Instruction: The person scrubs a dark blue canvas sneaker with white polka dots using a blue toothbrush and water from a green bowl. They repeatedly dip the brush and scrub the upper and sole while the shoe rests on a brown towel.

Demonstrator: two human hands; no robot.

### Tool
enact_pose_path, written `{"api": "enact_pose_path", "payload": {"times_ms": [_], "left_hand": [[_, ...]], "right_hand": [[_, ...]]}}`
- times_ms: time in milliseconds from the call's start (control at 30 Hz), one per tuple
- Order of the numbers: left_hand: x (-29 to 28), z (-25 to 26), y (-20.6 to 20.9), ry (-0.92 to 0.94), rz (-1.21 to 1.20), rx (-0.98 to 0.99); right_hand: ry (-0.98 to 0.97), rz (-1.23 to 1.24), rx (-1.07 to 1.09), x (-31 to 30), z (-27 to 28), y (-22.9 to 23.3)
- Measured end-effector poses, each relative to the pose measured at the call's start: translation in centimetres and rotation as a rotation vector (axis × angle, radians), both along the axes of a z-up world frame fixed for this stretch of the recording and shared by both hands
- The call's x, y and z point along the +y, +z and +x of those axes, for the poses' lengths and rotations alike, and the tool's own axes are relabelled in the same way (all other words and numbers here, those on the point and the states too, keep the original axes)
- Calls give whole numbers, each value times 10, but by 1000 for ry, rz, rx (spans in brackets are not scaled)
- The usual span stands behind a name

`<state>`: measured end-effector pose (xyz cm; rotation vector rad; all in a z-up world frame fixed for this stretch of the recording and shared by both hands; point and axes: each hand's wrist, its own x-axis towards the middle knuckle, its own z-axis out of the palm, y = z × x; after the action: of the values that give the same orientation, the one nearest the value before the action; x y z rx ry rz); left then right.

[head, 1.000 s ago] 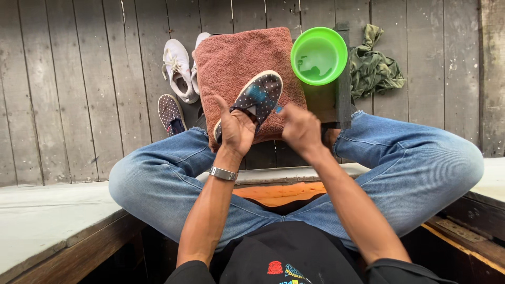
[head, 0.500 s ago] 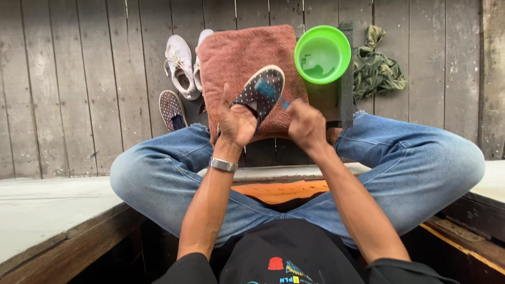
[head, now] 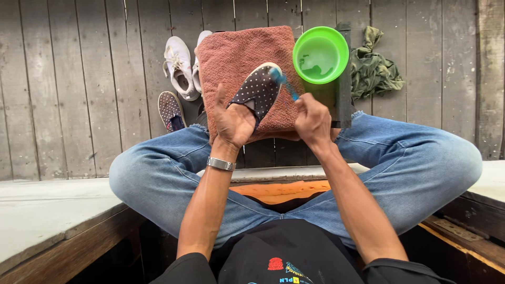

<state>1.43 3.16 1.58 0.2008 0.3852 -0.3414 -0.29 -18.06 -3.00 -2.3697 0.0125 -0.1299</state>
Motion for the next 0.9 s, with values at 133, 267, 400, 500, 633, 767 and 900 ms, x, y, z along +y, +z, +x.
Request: {"api": "enact_pose_path", "payload": {"times_ms": [133,267,400,500,633,767,900], "left_hand": [[7,2,-24,-6,29,-24],[0,-1,-8,-4,28,-9],[5,-8,-23,0,25,2],[-5,-1,4,18,-19,-13],[-3,0,-11,4,-21,-58],[-6,-3,-11,-2,-33,-24],[-10,-1,15,-29,-81,-78]], "right_hand": [[134,-32,-94,4,-8,-11],[104,-67,-73,-1,-2,4],[213,-190,-75,3,-14,5],[136,-66,-89,-5,6,28],[191,-224,-99,-7,0,12],[228,-259,-106,-25,8,39],[272,-222,-75,-28,-12,29]]}}
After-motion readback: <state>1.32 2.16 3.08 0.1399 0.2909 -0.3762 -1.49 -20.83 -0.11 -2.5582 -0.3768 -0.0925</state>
